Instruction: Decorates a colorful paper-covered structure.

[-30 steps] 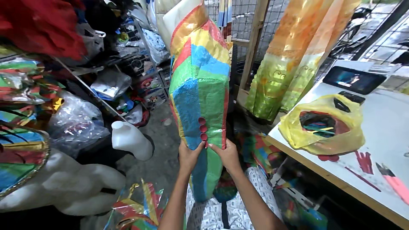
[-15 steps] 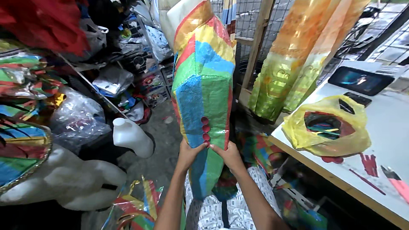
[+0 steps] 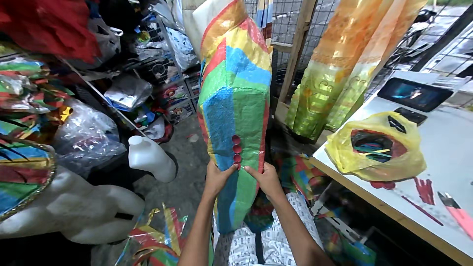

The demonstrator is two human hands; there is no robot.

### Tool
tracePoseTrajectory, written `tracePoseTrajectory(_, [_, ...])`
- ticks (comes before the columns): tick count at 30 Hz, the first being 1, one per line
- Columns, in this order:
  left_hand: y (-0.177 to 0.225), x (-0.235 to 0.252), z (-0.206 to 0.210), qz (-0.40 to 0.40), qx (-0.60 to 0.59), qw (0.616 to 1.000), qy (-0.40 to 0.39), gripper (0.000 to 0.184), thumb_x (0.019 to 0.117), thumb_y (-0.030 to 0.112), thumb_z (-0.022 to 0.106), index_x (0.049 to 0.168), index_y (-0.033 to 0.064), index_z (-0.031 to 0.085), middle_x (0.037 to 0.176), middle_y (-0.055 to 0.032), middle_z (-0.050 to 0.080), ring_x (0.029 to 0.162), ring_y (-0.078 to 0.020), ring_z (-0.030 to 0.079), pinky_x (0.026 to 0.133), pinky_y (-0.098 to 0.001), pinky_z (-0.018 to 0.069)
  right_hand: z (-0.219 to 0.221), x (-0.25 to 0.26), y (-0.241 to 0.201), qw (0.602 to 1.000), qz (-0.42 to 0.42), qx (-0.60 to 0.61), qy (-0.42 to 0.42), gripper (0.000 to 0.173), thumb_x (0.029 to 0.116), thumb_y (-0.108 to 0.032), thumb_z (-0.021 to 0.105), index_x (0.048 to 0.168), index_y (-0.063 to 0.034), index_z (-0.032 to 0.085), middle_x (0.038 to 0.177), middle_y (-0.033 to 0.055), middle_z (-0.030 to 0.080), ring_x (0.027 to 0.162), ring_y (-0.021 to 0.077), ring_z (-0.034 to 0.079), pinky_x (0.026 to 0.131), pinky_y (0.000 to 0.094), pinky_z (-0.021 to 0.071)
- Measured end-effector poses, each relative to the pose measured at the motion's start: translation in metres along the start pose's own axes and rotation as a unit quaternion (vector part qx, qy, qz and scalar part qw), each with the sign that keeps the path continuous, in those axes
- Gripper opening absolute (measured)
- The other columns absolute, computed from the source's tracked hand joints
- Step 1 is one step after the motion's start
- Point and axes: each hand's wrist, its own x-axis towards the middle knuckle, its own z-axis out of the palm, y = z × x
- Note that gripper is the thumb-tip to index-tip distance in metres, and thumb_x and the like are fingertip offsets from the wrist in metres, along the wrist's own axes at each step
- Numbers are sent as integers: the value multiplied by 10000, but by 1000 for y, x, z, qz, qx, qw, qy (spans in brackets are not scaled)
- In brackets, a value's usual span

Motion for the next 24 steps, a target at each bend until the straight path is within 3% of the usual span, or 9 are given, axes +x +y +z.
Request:
tracePoseTrajectory(4, [-3,1,1,8,6,1000,10,589,783,73,848,1267,-68,543,1055,-117,714,947,-122,718,873,-294,608,0,0,-1,1000,3,-3,3,201,894,-134,781,968,16,668,803,35,692,731,58,665,715,243,570])
tracePoseTrajectory(7, [-3,0,-3,-2,17,1000,-8,689,778,115,864,1334,-69,502,1124,-137,695,1004,-140,706,912,-310,597,-3,-1,0,1000,8,-25,2,258,890,-164,790,1001,31,662,839,64,688,759,81,662,735,266,567])
tracePoseTrajectory(11, [12,-4,-14,-19,-12,999,-33,860,719,109,883,1419,-49,410,1209,-132,660,1069,-127,685,931,-287,587,-16,1,-8,998,-58,-6,-27,392,888,-155,773,1191,53,638,1084,100,706,981,76,680,890,242,569])
tracePoseTrajectory(14, [23,-3,-11,-2,-40,999,-12,897,721,97,888,1462,-12,394,1214,-110,673,1067,-117,694,925,-275,596,-20,5,-17,995,-82,23,-44,378,895,-133,759,1199,47,624,1076,83,710,977,65,688,884,230,579])
tracePoseTrajectory(19, [28,3,6,21,-27,998,53,773,737,116,887,1379,-25,481,1111,-97,699,979,-97,705,878,-268,600,-13,5,-26,997,-44,32,-49,281,918,-100,740,1136,50,644,983,76,737,890,78,714,840,256,601])
tracePoseTrajectory(24, [23,7,12,35,-22,996,79,866,729,117,891,1448,-17,427,1172,-120,676,1022,-110,693,902,-275,590,-11,5,-25,998,-38,17,-55,226,927,-116,735,1076,35,659,929,61,730,848,60,704,804,243,594])
